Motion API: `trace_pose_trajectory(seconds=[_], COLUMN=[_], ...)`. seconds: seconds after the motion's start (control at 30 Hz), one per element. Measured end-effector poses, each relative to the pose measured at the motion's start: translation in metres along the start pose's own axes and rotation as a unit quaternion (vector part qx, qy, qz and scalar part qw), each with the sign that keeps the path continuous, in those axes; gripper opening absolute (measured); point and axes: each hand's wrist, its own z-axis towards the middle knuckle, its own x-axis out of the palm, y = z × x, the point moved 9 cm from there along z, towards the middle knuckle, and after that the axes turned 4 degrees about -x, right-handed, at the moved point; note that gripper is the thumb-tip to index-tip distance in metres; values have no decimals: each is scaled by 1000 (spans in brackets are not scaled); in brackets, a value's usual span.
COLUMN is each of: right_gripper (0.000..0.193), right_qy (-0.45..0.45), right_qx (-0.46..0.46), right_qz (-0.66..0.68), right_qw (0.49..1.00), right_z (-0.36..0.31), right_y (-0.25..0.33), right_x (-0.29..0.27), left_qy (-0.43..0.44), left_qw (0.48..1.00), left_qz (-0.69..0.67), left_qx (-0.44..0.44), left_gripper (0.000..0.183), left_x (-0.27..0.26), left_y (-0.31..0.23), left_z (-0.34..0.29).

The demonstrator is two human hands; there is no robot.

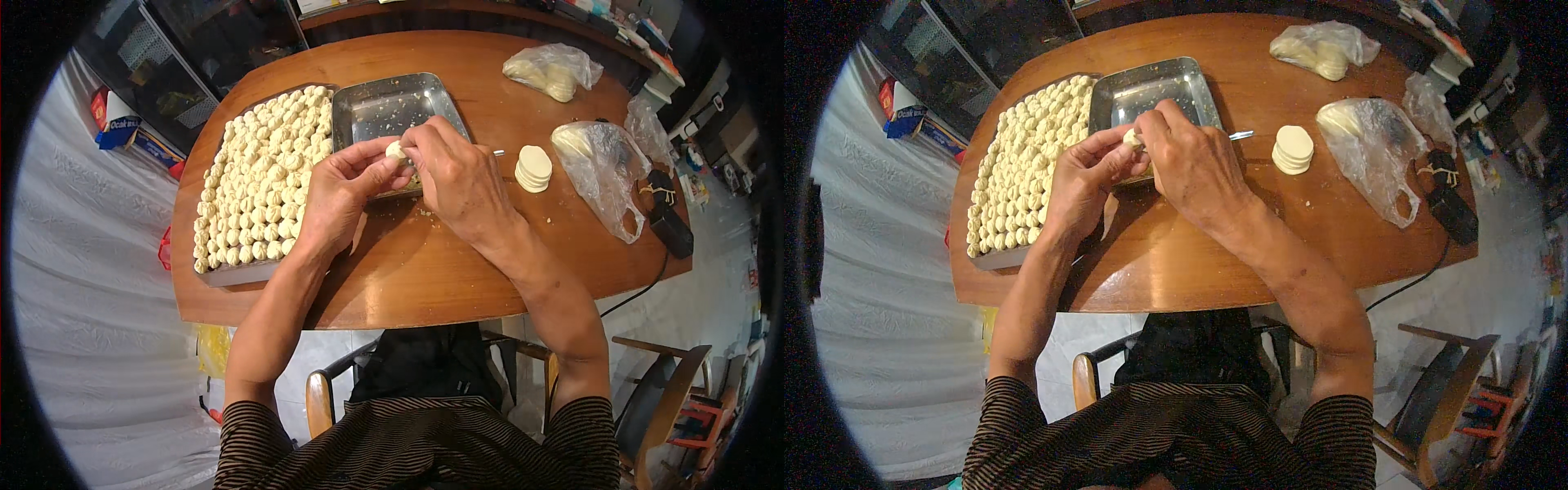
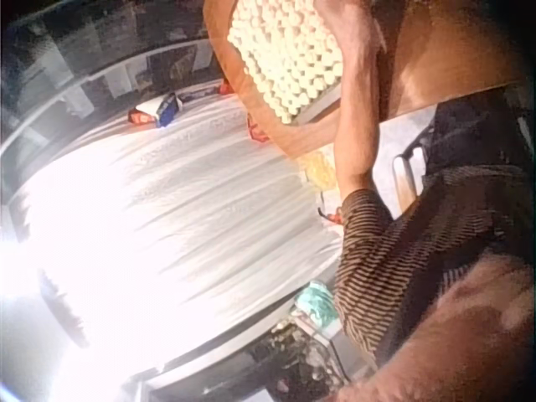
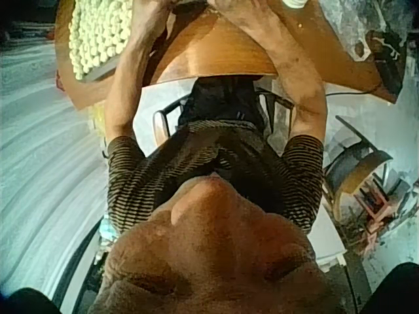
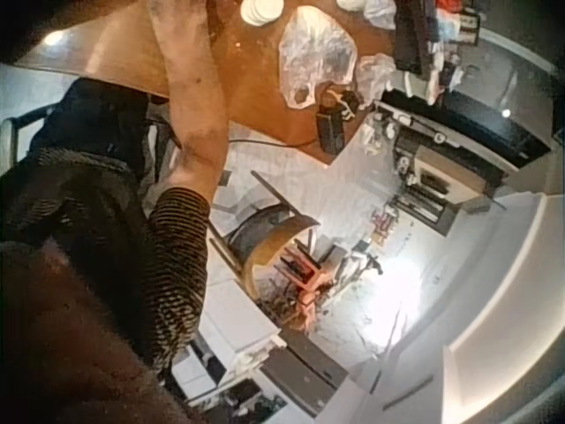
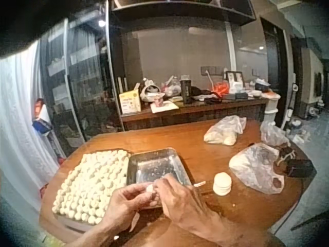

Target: Filling and folding small dough wrappers to create pastries or dumplings.

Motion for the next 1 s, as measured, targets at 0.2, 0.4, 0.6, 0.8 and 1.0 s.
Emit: trace_pose_trajectory(seconds=[0.2,0.4,0.6,0.8,1.0], right_gripper=[14,13,9,10,16], right_qy=[-3,-19,-17,-14,-18], right_qx=[18,6,15,14,-4], right_qz=[12,36,50,56,29], right_qw=[1000,999,998,998,999], right_z=[-1,0,0,1,2], right_y=[-3,-2,-4,-4,1], right_x=[-1,-1,0,-2,-5], left_qy=[19,-2,5,11,7], left_qw=[1000,1000,999,999,1000], left_qz=[-6,-15,-38,-38,-19], left_qx=[2,2,9,10,7], left_gripper=[31,31,29,25,28], left_x=[2,-2,-2,-3,-4], left_y=[3,4,3,3,4], left_z=[2,2,4,5,4])
